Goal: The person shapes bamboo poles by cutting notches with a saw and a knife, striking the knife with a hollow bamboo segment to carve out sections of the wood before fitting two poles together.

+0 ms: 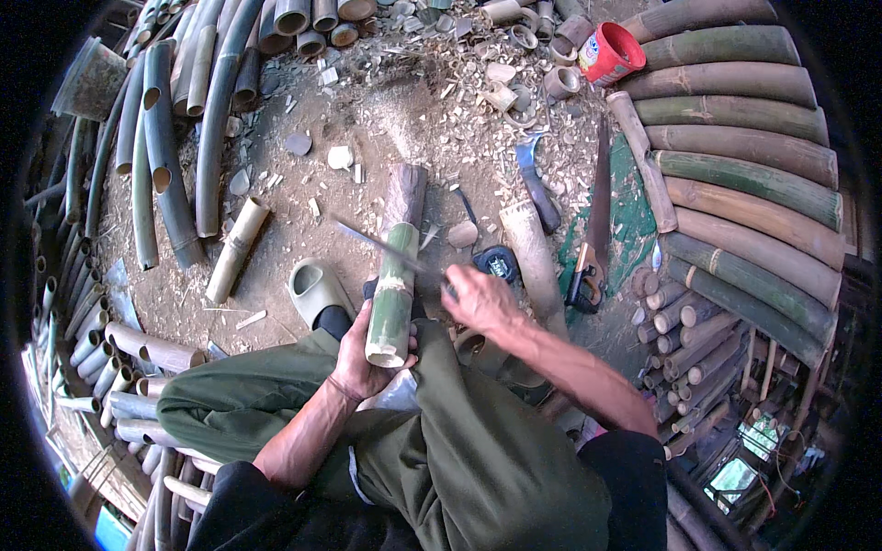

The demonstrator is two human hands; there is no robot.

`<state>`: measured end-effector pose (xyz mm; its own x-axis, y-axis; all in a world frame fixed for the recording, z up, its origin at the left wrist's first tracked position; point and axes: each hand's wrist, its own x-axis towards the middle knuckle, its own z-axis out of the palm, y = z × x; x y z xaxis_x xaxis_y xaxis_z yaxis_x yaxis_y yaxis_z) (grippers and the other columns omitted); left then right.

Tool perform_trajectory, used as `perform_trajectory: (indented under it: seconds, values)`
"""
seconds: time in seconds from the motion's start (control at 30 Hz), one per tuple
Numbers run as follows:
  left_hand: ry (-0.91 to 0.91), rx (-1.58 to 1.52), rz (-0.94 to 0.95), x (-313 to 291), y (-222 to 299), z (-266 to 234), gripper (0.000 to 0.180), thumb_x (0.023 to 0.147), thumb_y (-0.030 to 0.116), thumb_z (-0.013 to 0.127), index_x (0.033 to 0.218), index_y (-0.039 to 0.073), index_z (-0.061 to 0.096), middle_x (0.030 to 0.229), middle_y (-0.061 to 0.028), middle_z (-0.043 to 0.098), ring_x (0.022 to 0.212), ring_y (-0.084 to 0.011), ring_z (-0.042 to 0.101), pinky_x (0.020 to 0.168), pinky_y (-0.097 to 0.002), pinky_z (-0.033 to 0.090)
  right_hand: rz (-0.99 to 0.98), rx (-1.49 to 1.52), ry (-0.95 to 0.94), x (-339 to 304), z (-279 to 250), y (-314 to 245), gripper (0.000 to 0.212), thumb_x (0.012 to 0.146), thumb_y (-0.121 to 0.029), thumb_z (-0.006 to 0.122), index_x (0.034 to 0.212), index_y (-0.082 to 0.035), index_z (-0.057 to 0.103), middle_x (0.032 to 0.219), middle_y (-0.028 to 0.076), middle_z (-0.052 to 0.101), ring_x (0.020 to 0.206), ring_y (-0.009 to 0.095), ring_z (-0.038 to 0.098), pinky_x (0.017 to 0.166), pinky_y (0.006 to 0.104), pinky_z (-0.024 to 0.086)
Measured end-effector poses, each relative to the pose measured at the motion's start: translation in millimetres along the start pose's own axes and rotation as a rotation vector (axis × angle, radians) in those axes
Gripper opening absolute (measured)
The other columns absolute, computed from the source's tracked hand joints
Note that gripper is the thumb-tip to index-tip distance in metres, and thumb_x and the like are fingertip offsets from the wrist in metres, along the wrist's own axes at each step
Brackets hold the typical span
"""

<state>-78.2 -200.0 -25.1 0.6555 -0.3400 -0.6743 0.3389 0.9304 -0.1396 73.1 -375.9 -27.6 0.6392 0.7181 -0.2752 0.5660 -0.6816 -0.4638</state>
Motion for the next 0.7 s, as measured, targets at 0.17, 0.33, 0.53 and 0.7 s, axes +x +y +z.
perform_trajectory:
  seconds: [0.17, 0.33, 0.53, 0.7]
  values:
    - [0.021, -0.002, -0.064, -1.1, 7.9, -4.0, 0.068, 0.099, 0.062, 0.027, 0.126, 0.006, 0.055, 0.101, -0.0134, 0.068, 0.080, -0.0288, 0.067, 0.071, -0.0465, 0.055, -0.503, 0.162, 0.137, -12.8, -5.0, -24.0, 0.022, 0.083, -0.021, 0.069, 0.086, -0.006, 0.053, 0.080, 0.013, 0.059, 0.066, 0.031, 0.065, 0.055, 0.0422, 0.054]
    - [0.114, 0.099, -0.034, 1.6, 12.2, 1.5, 0.075, 0.097, 0.068, 0.025, 0.126, 0.006, 0.055, 0.091, -0.0109, 0.067, 0.075, -0.0269, 0.067, 0.064, -0.0425, 0.055, -0.366, 0.210, 0.134, -8.5, -2.1, -27.2, 0.019, 0.085, -0.018, 0.067, 0.086, -0.006, 0.052, 0.079, 0.014, 0.061, 0.066, 0.033, 0.065, 0.056, 0.0430, 0.054]
    - [0.040, 0.125, 0.061, 2.4, 13.5, -0.2, 0.071, 0.097, 0.066, 0.036, 0.122, 0.003, 0.057, 0.097, -0.0122, 0.068, 0.084, -0.0266, 0.069, 0.067, -0.0433, 0.058, -0.162, 0.079, 0.054, 9.8, 2.9, -7.8, 0.023, 0.084, -0.025, 0.068, 0.088, -0.006, 0.054, 0.080, 0.011, 0.060, 0.067, 0.029, 0.065, 0.058, 0.0394, 0.056]
    - [-0.034, 0.028, -0.036, 4.3, 10.0, -9.2, 0.070, 0.099, 0.063, 0.030, 0.124, 0.004, 0.057, 0.100, -0.0126, 0.068, 0.084, -0.0259, 0.068, 0.068, -0.0461, 0.059, -0.144, 0.012, 0.007, 4.8, 3.0, -10.6, 0.023, 0.081, -0.022, 0.071, 0.091, -0.006, 0.058, 0.081, 0.011, 0.062, 0.067, 0.029, 0.066, 0.057, 0.0395, 0.055]
